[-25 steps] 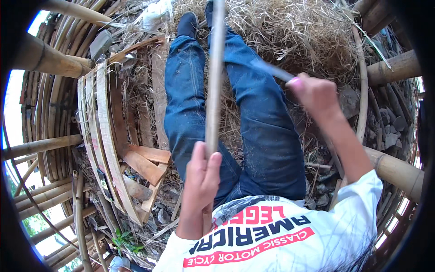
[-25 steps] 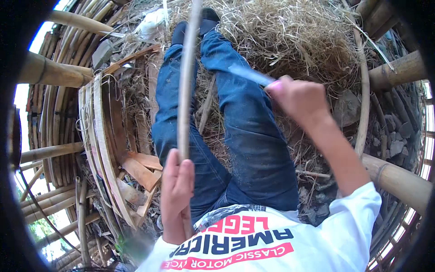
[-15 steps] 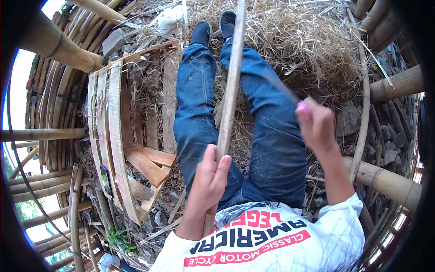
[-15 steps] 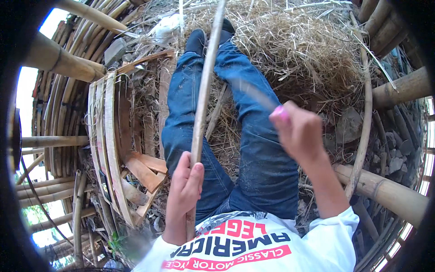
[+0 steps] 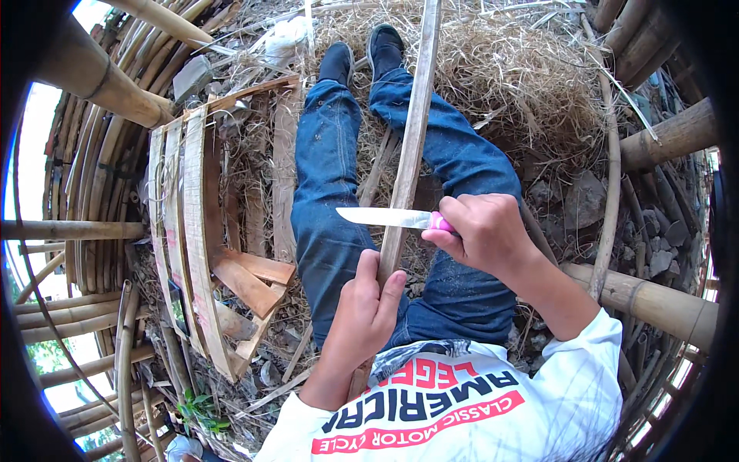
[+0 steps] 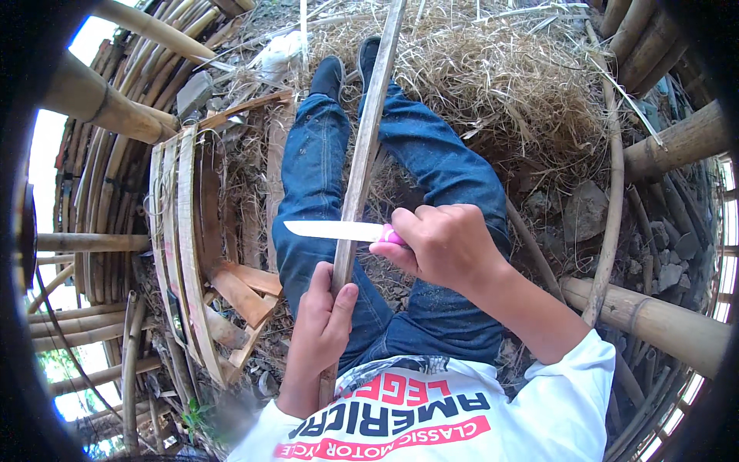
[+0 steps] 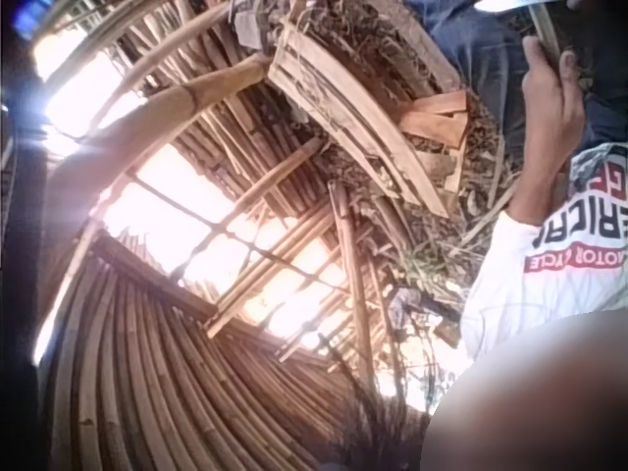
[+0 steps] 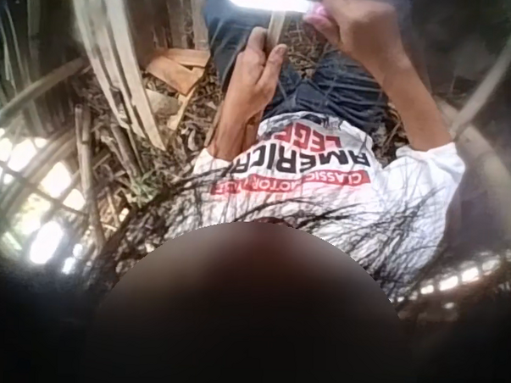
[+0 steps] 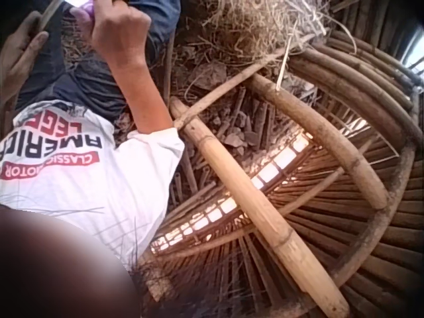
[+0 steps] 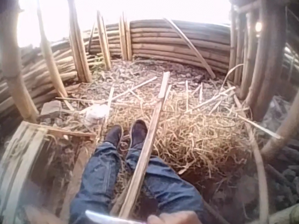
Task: The person whittles a thin bamboo strip using a small knife.
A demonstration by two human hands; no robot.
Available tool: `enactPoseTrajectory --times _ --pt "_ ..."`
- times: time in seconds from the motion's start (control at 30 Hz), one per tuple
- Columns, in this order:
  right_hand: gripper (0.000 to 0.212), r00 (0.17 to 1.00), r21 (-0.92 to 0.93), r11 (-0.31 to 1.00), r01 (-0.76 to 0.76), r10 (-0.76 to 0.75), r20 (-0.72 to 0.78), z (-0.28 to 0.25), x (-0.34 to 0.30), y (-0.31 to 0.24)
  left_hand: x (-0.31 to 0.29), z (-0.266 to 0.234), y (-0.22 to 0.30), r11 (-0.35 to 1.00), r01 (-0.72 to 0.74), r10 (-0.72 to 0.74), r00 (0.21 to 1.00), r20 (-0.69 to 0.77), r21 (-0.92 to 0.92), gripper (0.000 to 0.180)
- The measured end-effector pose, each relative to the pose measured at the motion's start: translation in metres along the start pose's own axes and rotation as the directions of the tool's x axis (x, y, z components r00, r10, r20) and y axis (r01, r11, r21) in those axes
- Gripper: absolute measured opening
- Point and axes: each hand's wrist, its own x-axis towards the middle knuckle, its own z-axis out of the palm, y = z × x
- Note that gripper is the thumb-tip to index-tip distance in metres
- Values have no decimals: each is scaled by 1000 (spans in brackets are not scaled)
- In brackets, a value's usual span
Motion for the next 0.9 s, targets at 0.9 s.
enactPoseTrajectory --times 0.9 --pt "22 726 881 415 -225 675 -132 36 -104 68 -26 22 45 553 296 16 931 365 -779 22"
